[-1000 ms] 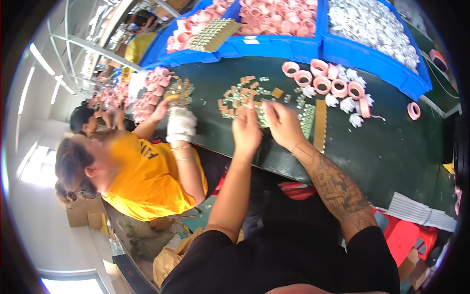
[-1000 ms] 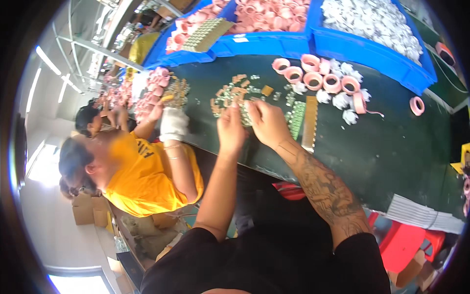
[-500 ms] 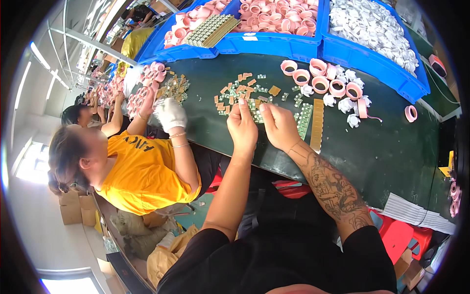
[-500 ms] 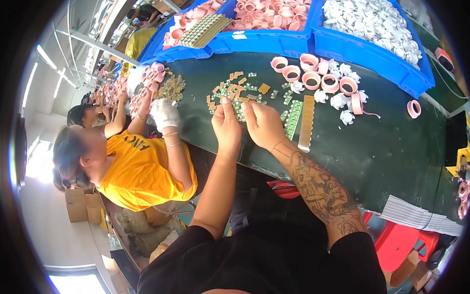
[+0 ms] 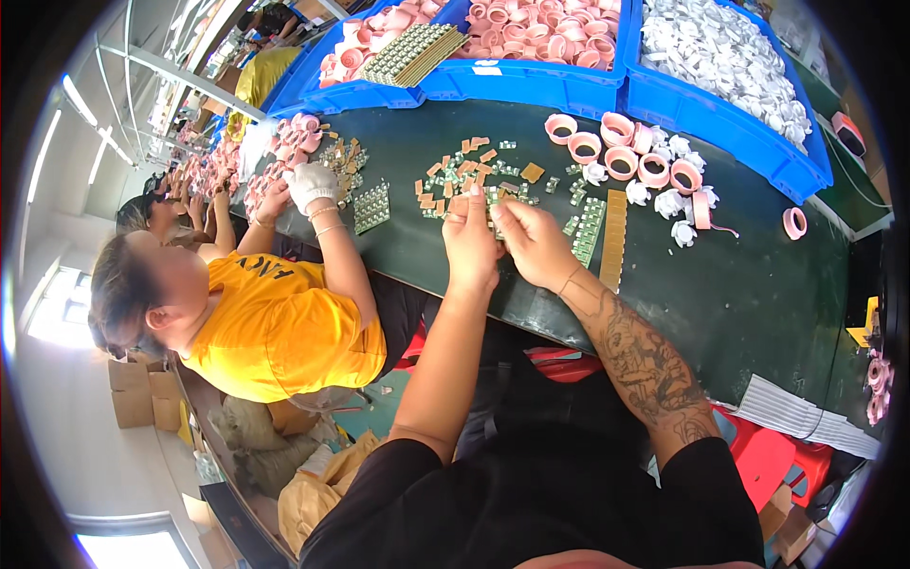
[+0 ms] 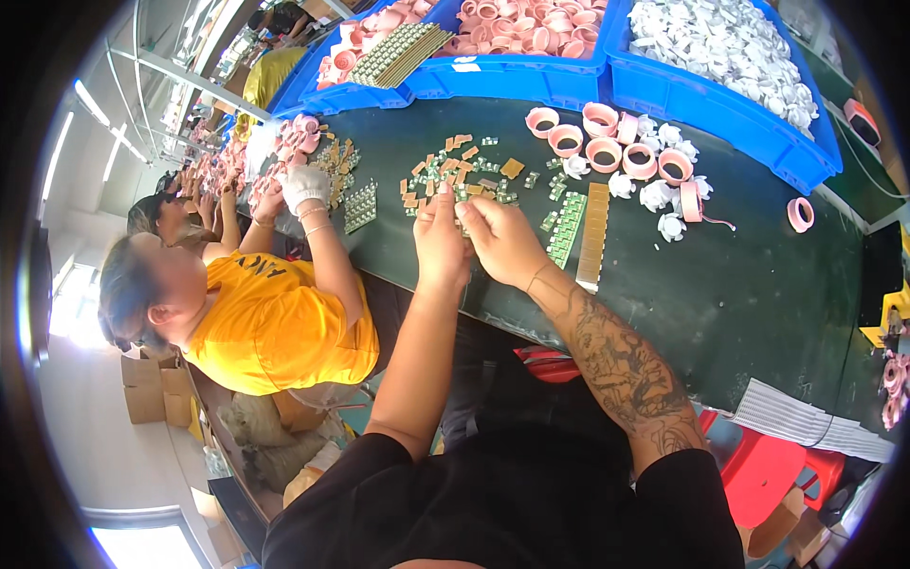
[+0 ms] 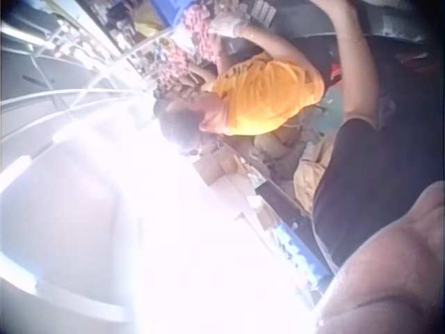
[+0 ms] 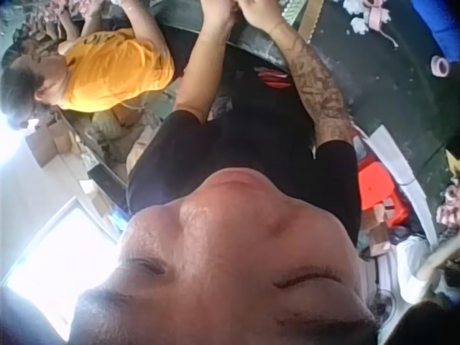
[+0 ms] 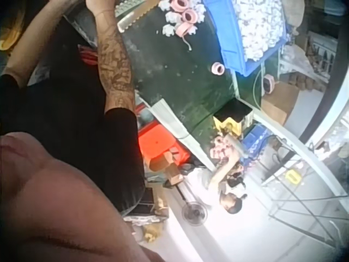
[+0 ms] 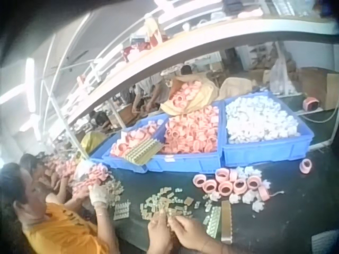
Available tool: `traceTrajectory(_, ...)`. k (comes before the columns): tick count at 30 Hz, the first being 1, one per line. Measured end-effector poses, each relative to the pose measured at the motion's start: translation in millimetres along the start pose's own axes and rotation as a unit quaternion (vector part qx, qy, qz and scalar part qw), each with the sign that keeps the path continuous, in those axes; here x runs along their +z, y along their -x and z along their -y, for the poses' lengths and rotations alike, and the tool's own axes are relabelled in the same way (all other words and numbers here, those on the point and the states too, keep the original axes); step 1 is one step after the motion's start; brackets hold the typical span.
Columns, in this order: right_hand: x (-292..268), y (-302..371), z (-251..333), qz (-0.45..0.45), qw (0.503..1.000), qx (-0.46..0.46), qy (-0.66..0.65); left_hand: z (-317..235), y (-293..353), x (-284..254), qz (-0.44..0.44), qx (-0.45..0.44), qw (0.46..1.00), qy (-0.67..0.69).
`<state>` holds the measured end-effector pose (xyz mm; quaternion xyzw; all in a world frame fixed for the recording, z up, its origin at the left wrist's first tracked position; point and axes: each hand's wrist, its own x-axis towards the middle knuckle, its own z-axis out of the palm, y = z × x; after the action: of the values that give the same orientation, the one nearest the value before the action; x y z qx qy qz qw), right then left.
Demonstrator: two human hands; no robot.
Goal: Assembling small electronic or mechanical components by applying green strips to pink circular rings on a factory assembly line.
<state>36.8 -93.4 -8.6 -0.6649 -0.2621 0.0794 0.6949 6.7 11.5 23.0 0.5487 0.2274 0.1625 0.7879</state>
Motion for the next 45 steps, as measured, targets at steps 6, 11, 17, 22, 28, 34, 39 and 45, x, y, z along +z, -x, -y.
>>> traceTrajectory(6, -8.8, -8.3, -3.3, -0.065, 0.97, -0.037, 0.231, 6.9, -7.4, -15.2, -0.026, -0.012, 0.998, 0.06)
traceTrajectory(11, -7.3, -10.5, -3.0, -0.193, 0.904, -0.187, 0.332, 9.6, -8.8, -17.8, -0.024, 0.064, 0.997, -0.04)
traceTrajectory(17, -5.7, -3.8, -2.5, -0.036, 0.989, -0.064, 0.127, 31.9, 4.6, -20.1, 0.048, 0.015, 0.997, -0.056)
traceTrajectory(22, -6.1, -2.4, 4.8, -0.009, 0.994, -0.079, 0.081, 6.5, 8.9, -33.9, 0.147, -0.178, 0.966, 0.113)
traceTrajectory(28, -11.6, -8.1, 1.0, -0.069, 0.943, -0.067, 0.32, -5.7, -29.6, -60.8, -0.034, 0.134, 0.886, -0.443)
traceTrajectory(34, -5.9, -10.2, 3.8, -0.109, 0.931, -0.146, 0.316, 6.5, -28.9, -66.4, -0.042, 0.214, 0.904, -0.369)
traceTrajectory(39, 7.6, 2.1, 5.9, -0.028, 0.993, -0.049, 0.105, 27.6, -5.6, -27.5, 0.024, 0.196, 0.959, -0.201)
traceTrajectory(45, -1.3, 1.8, 8.0, -0.067, 0.991, -0.056, 0.101, 6.4, 9.4, -29.5, 0.097, 0.046, 0.982, -0.154)
